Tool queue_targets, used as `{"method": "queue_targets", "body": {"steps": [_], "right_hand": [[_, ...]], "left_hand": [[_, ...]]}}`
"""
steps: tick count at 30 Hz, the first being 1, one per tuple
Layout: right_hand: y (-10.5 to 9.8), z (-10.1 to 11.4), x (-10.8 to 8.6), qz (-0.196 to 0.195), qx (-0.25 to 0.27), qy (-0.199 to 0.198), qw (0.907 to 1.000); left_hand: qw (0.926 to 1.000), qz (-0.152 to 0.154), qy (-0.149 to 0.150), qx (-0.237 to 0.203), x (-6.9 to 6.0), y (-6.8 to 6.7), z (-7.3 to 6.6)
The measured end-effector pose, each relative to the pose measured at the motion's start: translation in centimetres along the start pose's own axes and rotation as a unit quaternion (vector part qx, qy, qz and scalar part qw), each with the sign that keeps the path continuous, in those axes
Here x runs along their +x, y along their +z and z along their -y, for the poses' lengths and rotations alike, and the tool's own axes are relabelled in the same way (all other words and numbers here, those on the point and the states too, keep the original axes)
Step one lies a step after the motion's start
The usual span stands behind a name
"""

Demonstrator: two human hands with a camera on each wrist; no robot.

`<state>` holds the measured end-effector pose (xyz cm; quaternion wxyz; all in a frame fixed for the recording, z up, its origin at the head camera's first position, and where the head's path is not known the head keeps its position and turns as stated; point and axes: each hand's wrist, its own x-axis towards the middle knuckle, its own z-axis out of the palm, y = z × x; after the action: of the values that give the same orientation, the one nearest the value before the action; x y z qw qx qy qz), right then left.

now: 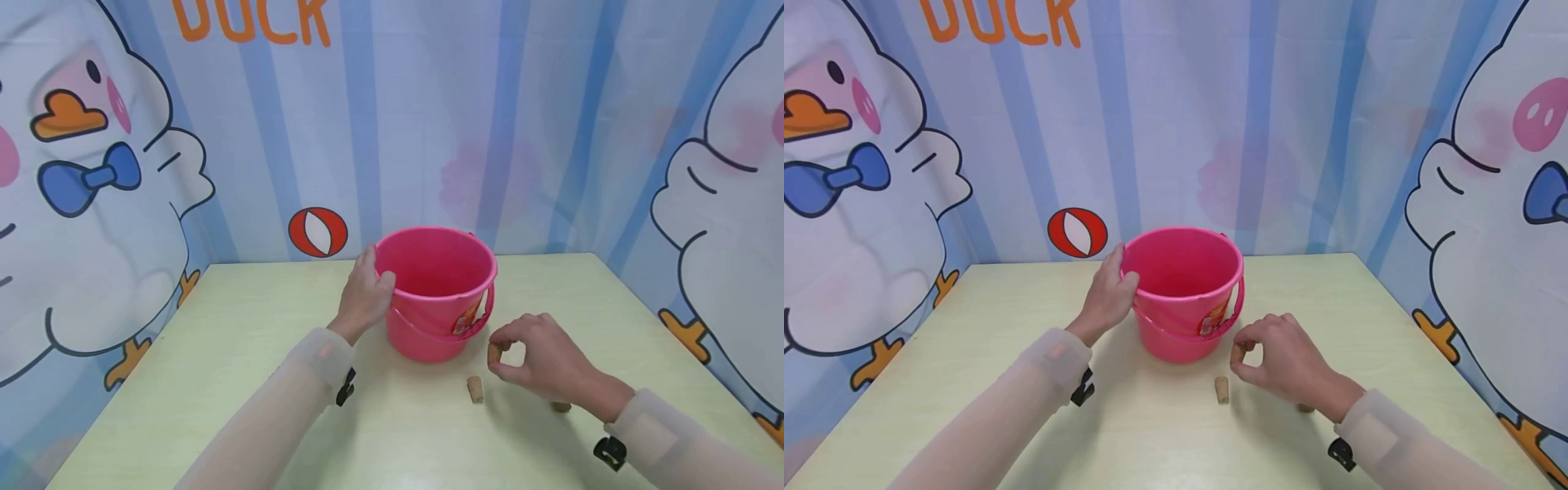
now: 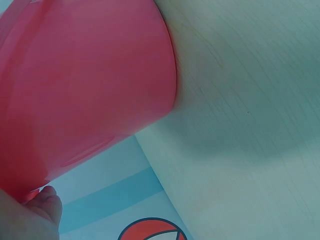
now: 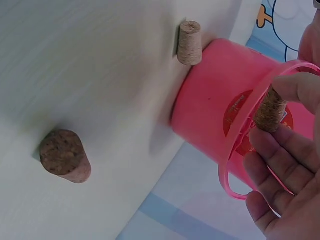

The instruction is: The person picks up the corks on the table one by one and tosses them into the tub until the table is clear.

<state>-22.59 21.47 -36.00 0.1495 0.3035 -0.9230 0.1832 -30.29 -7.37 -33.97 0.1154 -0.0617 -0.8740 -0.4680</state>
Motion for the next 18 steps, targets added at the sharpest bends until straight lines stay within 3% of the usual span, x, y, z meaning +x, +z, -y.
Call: {"method": "queue_targets", "body": {"steps": [18], "right_hand": [[-2.1, 0.5, 1.3, -0.107, 0.018, 0.000, 0.9942]], "left_hand": [[1.0000, -0.001, 0.002, 0.000, 0.0, 0.0, 0.0]]}}
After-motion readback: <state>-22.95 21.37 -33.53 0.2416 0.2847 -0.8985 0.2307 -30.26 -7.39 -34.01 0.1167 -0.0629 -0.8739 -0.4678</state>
